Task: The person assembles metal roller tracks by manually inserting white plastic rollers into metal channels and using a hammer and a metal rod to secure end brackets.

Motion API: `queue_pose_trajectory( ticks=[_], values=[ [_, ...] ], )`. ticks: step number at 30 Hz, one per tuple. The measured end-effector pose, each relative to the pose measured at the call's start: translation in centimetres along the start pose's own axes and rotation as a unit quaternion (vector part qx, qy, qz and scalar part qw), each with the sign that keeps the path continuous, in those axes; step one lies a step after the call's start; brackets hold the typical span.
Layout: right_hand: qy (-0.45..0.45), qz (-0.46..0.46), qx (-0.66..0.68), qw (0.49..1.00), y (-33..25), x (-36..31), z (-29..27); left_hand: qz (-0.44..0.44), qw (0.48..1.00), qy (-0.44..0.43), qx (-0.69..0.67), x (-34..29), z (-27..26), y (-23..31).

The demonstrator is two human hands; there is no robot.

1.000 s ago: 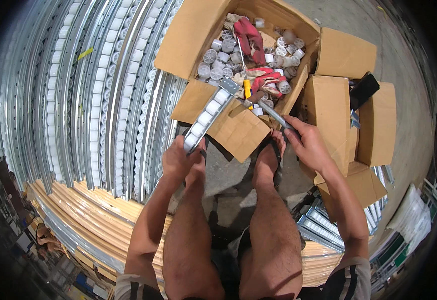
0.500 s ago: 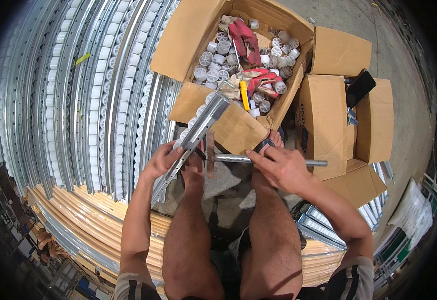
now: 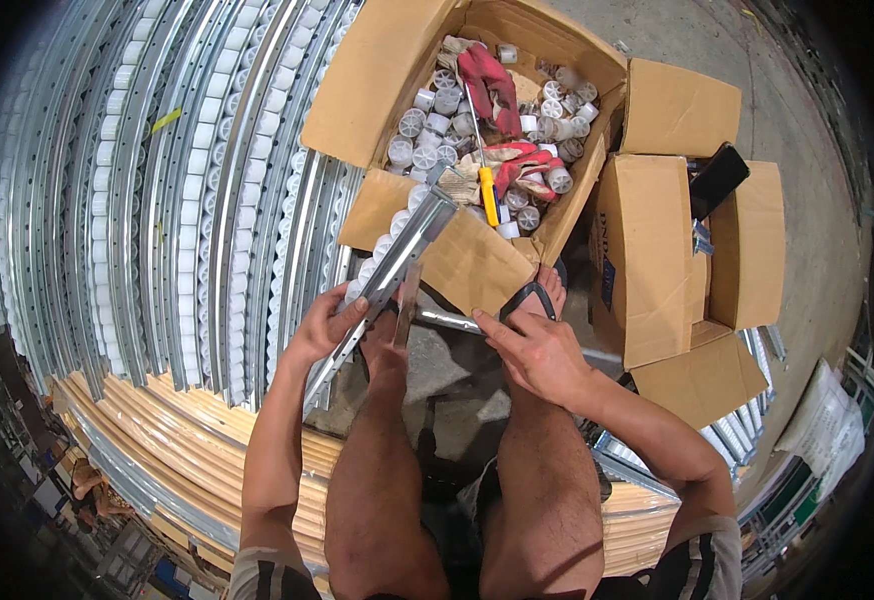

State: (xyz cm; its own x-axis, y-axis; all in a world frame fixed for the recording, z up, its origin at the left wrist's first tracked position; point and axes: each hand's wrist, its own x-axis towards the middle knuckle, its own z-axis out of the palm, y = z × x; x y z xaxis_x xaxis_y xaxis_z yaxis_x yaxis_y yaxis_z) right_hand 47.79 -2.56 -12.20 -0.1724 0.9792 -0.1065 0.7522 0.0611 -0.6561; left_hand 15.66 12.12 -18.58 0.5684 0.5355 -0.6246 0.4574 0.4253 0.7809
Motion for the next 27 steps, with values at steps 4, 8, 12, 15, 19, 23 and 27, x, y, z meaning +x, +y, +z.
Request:
queue_pose_trajectory(
  ticks=[4,8,12,15,19,23,27],
  values=[
    [0.007,0.027,0.018,0.999,-0.4,0.9,-0.4,0.0,1.0,0.003,-0.015,-0.1,0.1,-0.7],
    [-0.029,0.009,0.007,1.0,-0.3,0.7,-0.3,-0.035,0.999,0.01,0.014,-0.2,0.1,0.1],
    [-0.017,0.014,0.004,1.0,-0.2,0.3,0.3,0.009,1.0,0.006,-0.013,0.3,0.1,-0.8],
    [-0.026,-0.03,-0.004,0.999,-0.1,0.1,0.8,0.011,0.999,0.018,-0.025,0.4,0.0,-1.0],
    [0.03,0.032,0.01,0.999,0.4,0.5,0.3,-0.007,0.994,0.09,0.066,0.0,1.4,-0.4],
    [0.132,0.067,0.016,0.989,1.9,1.2,-0.7,-0.085,0.942,0.177,0.271,0.3,3.8,2.5],
    [0.129,0.159,0.05,0.978,2.3,1.3,-2.2,0.018,0.896,0.276,0.347,0.1,6.4,-1.1]
  ],
)
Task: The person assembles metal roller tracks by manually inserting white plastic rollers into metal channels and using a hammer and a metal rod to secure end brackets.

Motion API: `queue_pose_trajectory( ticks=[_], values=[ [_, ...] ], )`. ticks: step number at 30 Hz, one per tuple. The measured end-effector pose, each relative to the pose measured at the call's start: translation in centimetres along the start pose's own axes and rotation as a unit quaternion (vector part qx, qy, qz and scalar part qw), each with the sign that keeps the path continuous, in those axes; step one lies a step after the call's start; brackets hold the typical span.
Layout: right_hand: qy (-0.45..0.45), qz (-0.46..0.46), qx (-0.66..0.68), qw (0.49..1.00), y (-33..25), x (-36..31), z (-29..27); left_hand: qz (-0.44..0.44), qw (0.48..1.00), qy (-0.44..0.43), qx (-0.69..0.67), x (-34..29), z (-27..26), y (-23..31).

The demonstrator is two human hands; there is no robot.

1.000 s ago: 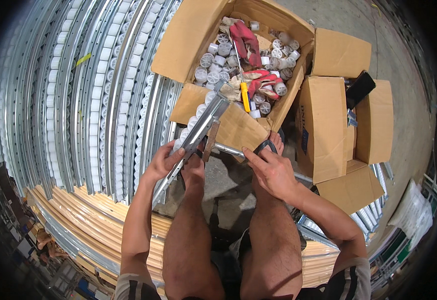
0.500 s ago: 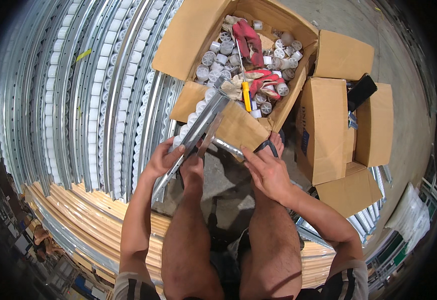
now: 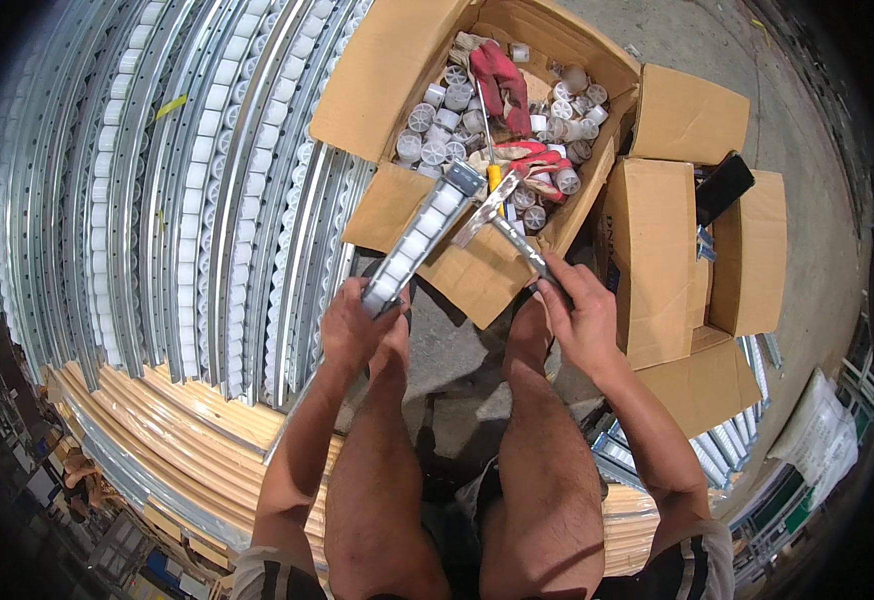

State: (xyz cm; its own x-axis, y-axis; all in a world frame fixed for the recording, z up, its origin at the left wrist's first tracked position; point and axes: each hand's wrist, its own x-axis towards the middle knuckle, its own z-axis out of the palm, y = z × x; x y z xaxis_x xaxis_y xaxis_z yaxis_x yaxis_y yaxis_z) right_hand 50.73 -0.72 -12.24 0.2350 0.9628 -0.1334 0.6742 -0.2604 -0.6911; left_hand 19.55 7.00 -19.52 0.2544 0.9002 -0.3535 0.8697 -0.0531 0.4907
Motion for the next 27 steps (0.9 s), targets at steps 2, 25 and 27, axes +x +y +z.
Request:
queue_pose_trajectory(
  ticks=[2,25,27],
  values=[
    [0.024,0.009,0.001,1.0,0.4,0.4,-0.2,0.155,0.977,0.149,0.013,-1.0,0.9,-0.9],
    [-0.098,0.154,-0.171,0.968,2.4,1.9,-9.8,-0.176,0.981,0.079,-0.027,-4.1,8.6,-1.6],
    [0.008,0.201,-0.16,0.966,6.3,1.9,-13.9,-0.164,0.983,0.083,-0.002,-3.6,9.2,-1.1]
  ],
)
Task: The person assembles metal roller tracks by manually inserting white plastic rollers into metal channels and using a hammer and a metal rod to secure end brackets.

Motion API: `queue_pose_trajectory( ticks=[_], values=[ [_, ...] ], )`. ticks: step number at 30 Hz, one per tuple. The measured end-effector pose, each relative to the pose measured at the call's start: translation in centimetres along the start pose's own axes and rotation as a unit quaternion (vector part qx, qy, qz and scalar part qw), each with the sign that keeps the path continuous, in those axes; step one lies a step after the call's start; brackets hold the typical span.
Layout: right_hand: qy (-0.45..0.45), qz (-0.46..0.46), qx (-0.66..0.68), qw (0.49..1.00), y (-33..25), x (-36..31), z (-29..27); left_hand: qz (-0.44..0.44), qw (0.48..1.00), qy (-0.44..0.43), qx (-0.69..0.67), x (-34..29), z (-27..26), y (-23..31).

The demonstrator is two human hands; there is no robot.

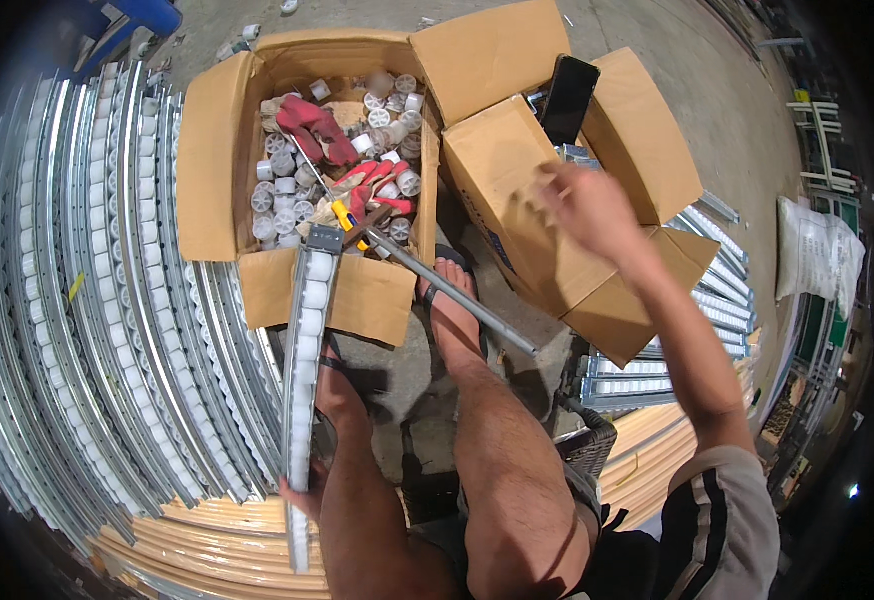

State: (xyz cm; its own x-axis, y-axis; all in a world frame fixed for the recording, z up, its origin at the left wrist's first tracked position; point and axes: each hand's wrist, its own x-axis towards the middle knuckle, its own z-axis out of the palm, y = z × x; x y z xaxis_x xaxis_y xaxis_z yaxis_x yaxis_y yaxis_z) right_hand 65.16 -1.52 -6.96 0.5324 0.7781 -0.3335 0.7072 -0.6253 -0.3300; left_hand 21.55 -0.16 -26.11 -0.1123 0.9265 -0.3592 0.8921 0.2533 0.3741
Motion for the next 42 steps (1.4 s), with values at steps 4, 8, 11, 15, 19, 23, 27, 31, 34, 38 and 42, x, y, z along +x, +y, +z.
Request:
queue_pose_trajectory(
  ticks=[4,8,11,15,19,23,27,31,34,38,42],
  values=[
    [0.031,0.049,-0.194,0.979,9.6,3.5,-2.6,0.011,1.0,0.007,0.026,0.9,-0.1,0.2],
    [-0.013,0.135,-0.027,0.99,17.0,4.5,0.1,0.028,0.999,-0.009,0.042,1.5,1.0,0.6],
    [-0.086,0.262,0.224,0.935,15.7,5.8,2.0,0.023,0.998,-0.007,0.054,2.0,1.2,0.8],
    [-0.03,0.299,0.345,0.889,16.5,6.3,4.8,0.025,0.997,-0.022,0.065,3.2,1.6,1.2],
    [-0.017,0.325,0.326,0.887,16.7,4.6,3.9,0.051,0.997,0.008,0.061,3.5,2.4,2.3],
    [0.046,0.233,0.418,0.877,17.3,3.0,2.3,0.091,0.99,0.098,0.053,3.2,0.4,2.6],
    [0.065,0.16,0.471,0.865,16.9,-0.9,-2.0,0.133,0.986,0.077,0.061,4.5,-5.6,1.3],
    [0.04,0.131,0.557,0.819,12.3,-3.4,-4.7,0.166,0.972,0.126,0.111,8.3,-21.4,-2.9],
    [-0.034,0.11,0.633,0.766,8.1,-2.0,-3.5,0.17,0.965,0.136,0.148,7.8,-33.8,-4.6],
    [-0.133,0.101,0.7,0.695,3.5,-2.0,-1.8,0.145,0.984,-0.094,0.035,3.7,-32.3,0.4],
    [-0.217,0.067,0.785,0.576,2.4,-1.0,-0.5,0.118,0.971,-0.21,0.009,1.6,-25.8,0.7]
  ],
)
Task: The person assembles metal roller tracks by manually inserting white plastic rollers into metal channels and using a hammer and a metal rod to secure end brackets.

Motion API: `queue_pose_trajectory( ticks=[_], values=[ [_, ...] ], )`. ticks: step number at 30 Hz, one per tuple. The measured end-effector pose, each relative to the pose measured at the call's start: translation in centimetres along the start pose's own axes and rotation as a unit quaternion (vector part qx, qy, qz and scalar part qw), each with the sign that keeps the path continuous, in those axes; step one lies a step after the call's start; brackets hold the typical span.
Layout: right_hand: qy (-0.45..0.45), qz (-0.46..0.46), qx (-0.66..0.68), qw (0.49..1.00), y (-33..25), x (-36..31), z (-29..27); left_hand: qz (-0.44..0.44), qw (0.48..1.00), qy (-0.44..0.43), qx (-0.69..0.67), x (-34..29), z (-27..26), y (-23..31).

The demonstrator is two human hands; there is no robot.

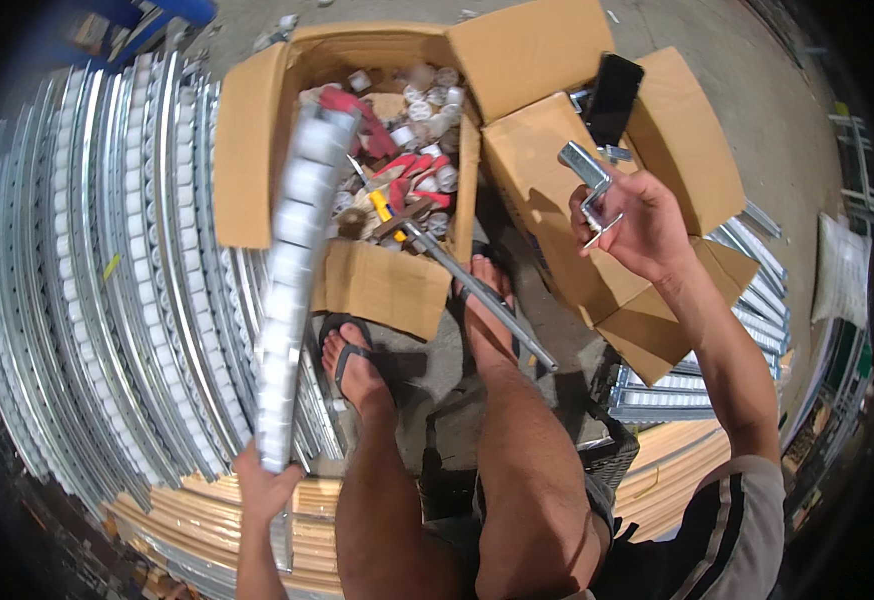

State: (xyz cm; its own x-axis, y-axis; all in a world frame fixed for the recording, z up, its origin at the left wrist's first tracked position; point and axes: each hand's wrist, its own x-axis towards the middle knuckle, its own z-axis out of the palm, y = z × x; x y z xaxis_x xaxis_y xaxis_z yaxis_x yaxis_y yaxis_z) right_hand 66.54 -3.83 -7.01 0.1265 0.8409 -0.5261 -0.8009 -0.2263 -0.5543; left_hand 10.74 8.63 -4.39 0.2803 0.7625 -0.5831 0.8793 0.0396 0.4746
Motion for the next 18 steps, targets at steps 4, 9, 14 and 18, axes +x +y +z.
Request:
queue_pose_trajectory(
  ticks=[4,9,14,18],
  values=[
    [0.086,0.015,-0.185,0.979,-0.4,1.7,1.7,-0.021,0.997,-0.042,0.06,-1.0,3.8,-3.1],
    [0.167,-0.009,-0.505,0.847,1.1,4.0,4.2,-0.056,0.994,-0.052,0.077,-1.1,7.4,-8.4],
    [0.133,-0.226,-0.714,0.649,1.8,7.3,5.3,-0.07,0.988,-0.061,0.123,-0.3,9.3,-9.7],
    [0.112,-0.056,-0.474,0.871,2.5,9.4,8.7,-0.073,0.99,-0.09,0.084,0.1,10.3,-11.2]
  ],
)
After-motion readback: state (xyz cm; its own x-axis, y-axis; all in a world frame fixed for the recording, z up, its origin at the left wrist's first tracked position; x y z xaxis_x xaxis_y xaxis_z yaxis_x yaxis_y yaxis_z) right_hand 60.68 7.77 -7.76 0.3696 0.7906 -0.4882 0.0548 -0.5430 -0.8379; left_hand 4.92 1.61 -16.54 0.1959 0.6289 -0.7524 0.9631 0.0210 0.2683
